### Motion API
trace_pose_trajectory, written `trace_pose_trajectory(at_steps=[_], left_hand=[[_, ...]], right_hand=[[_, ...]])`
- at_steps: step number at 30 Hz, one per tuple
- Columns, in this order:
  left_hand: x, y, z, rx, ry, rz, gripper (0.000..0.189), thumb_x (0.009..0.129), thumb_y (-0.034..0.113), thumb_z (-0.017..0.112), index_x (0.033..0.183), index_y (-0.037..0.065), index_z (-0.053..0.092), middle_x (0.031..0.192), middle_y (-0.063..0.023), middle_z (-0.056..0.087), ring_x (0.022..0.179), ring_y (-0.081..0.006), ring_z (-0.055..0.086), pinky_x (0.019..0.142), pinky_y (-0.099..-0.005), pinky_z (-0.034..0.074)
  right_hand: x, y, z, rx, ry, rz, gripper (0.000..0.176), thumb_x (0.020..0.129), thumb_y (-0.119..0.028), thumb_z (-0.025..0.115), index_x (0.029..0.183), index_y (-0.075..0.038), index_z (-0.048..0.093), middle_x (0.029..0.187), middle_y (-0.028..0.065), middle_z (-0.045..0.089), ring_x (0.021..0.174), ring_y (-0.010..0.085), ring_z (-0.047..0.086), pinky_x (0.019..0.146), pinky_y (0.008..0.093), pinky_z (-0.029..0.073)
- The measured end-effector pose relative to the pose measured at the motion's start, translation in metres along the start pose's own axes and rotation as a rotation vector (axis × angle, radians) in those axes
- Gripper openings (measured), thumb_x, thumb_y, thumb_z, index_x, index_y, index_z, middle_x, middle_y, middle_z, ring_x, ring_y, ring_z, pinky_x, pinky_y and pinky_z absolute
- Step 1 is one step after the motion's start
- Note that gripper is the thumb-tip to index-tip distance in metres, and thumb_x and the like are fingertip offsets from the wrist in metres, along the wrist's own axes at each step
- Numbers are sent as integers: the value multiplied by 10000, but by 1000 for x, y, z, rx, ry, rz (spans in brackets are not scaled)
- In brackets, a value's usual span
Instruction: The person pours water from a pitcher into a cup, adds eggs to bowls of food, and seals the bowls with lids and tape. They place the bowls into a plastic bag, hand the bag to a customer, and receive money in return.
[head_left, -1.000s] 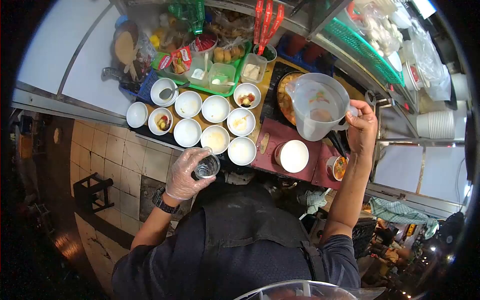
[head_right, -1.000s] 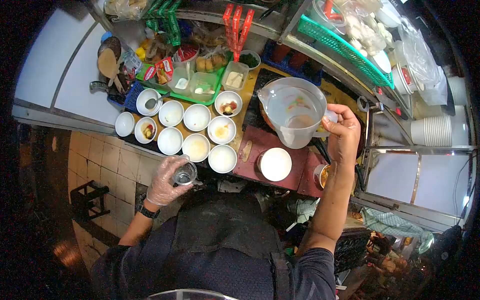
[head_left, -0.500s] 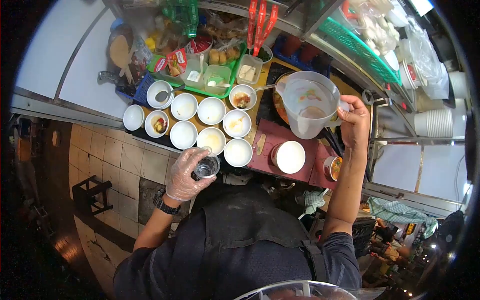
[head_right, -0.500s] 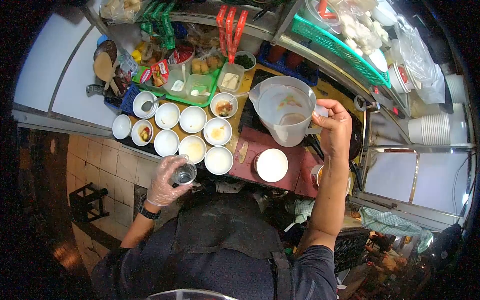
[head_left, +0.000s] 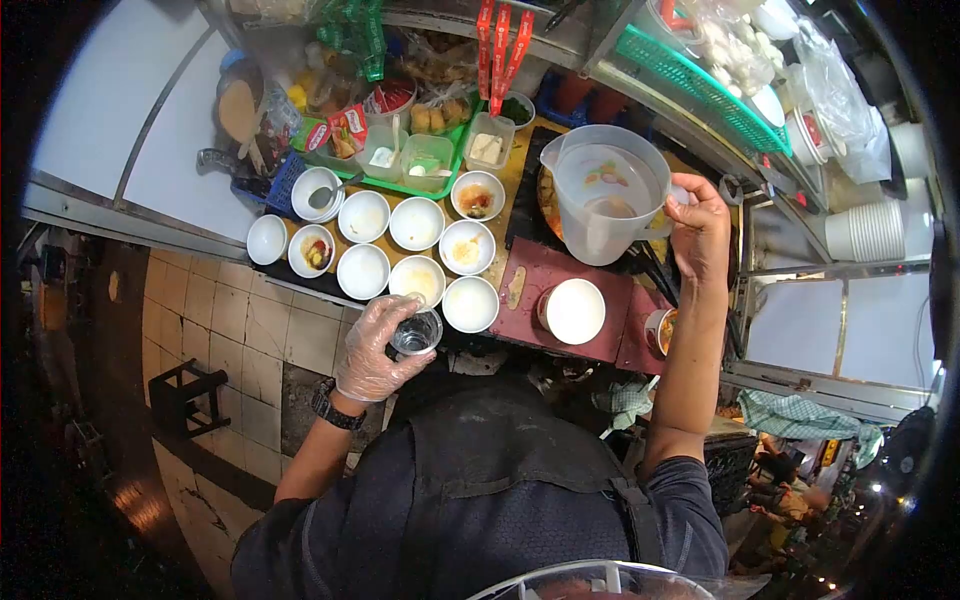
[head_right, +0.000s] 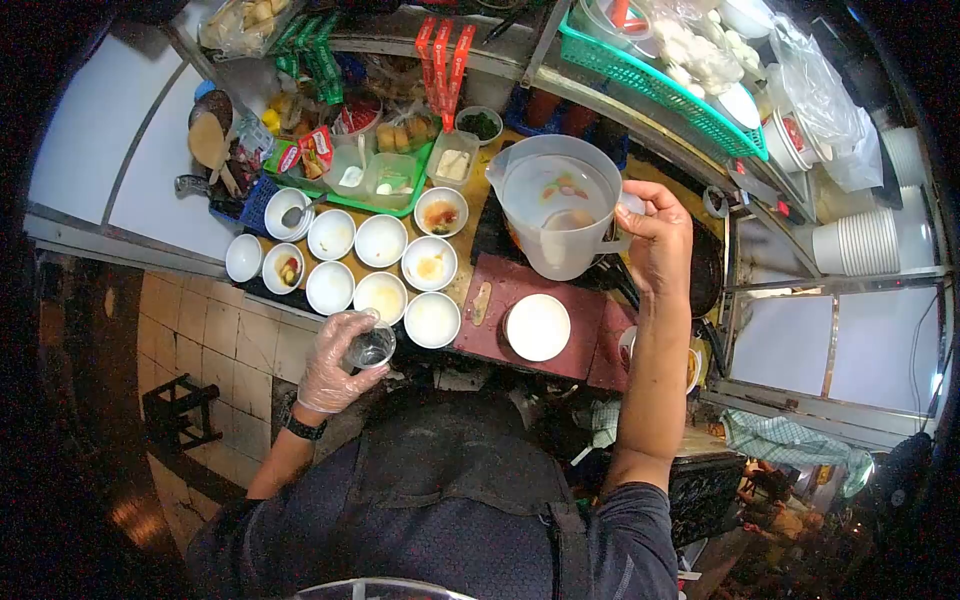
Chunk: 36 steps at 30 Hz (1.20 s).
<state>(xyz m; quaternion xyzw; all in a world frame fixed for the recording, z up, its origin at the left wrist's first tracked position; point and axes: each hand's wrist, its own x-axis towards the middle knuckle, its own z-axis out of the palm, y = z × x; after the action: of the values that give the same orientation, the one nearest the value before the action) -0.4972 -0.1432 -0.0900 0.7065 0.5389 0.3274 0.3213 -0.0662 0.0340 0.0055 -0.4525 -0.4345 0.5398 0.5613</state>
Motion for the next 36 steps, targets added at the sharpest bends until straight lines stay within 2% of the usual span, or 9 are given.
trace_pose_trajectory(at_steps=[7, 9, 19, 22, 27, 28, 31, 32, 36], left_hand=[[-4, -2, -2, 0, 25, 28, 676, 765, 235, 909, 1359, 73, 632, 1278, -150, 634, 1179, -314, 644, 1024, -429, 536], [-5, -3, -4, 24, 11, 3, 681, 761, 227, 911, 1363, 75, 631, 1274, -150, 631, 1172, -311, 647, 1021, -424, 538], [-3, -4, -6, -5, 26, 21, 697, 751, 217, 916, 1371, 80, 627, 1283, -154, 629, 1150, -300, 661, 1011, -423, 543], [1, -2, -4, -15, 31, 31, 698, 758, 214, 912, 1380, 92, 621, 1301, -160, 633, 1155, -306, 664, 1009, -424, 544], [7, 2, 1, -5, 9, 96, 482, 784, 216, 900, 1221, 104, 731, 1325, -168, 641, 1202, -330, 661, 1011, -438, 549], [8, 7, 2, -53, 18, 82, 373, 822, 251, 887, 1140, 97, 770, 1337, -178, 636, 1214, -333, 660, 1014, -448, 547], [8, 16, 12, -104, 34, 64, 314, 825, 237, 871, 1096, 99, 794, 1337, -176, 628, 1186, -337, 668, 1019, -445, 535], [9, 24, 13, -62, 20, 69, 295, 901, 292, 822, 1102, 78, 795, 1373, -206, 607, 1183, -343, 671, 1018, -445, 534], [12, 42, 35, -123, 88, 91, 419, 1025, 442, 678, 1107, 49, 796, 1449, -258, 565, 1256, -372, 638, 1064, -466, 496]], right_hand=[[0, 3, 12, -89, 30, 60, 349, 834, 92, 704, 1179, 63, 661, 1103, 133, 730, 986, 193, 691, 955, 316, 513], [-2, 2, 20, -138, 54, 18, 307, 815, 106, 734, 1113, 51, 686, 1016, 117, 748, 891, 175, 698, 855, 291, 530], [-4, -1, 11, -153, 70, 34, 324, 808, 120, 721, 1123, 48, 688, 1028, 120, 747, 906, 178, 702, 853, 286, 535], [-7, -2, -15, -28, 60, 28, 337, 821, 108, 706, 1152, 57, 676, 1090, 139, 736, 961, 196, 698, 897, 305, 535], [-21, -4, -75, 382, -41, -94, 349, 889, 82, 673, 1236, 75, 631, 1198, 199, 712, 991, 216, 706, 800, 249, 565], [-28, -6, -83, 368, 1, -150, 367, 891, 78, 679, 1254, 78, 623, 1217, 209, 709, 1030, 231, 715, 821, 265, 575], [-40, -17, -123, 246, 73, -238, 388, 883, 70, 698, 1262, 88, 616, 1174, 203, 721, 1031, 232, 718, 881, 291, 572], [-42, -19, -136, 244, 82, -244, 388, 883, 70, 698, 1262, 88, 616, 1174, 203, 721, 1031, 232, 718, 881, 291, 572], [-41, -20, -201, 50, 326, -249, 400, 860, 70, 715, 1249, 94, 625, 1140, 171, 724, 1004, 206, 699, 920, 295, 548]])
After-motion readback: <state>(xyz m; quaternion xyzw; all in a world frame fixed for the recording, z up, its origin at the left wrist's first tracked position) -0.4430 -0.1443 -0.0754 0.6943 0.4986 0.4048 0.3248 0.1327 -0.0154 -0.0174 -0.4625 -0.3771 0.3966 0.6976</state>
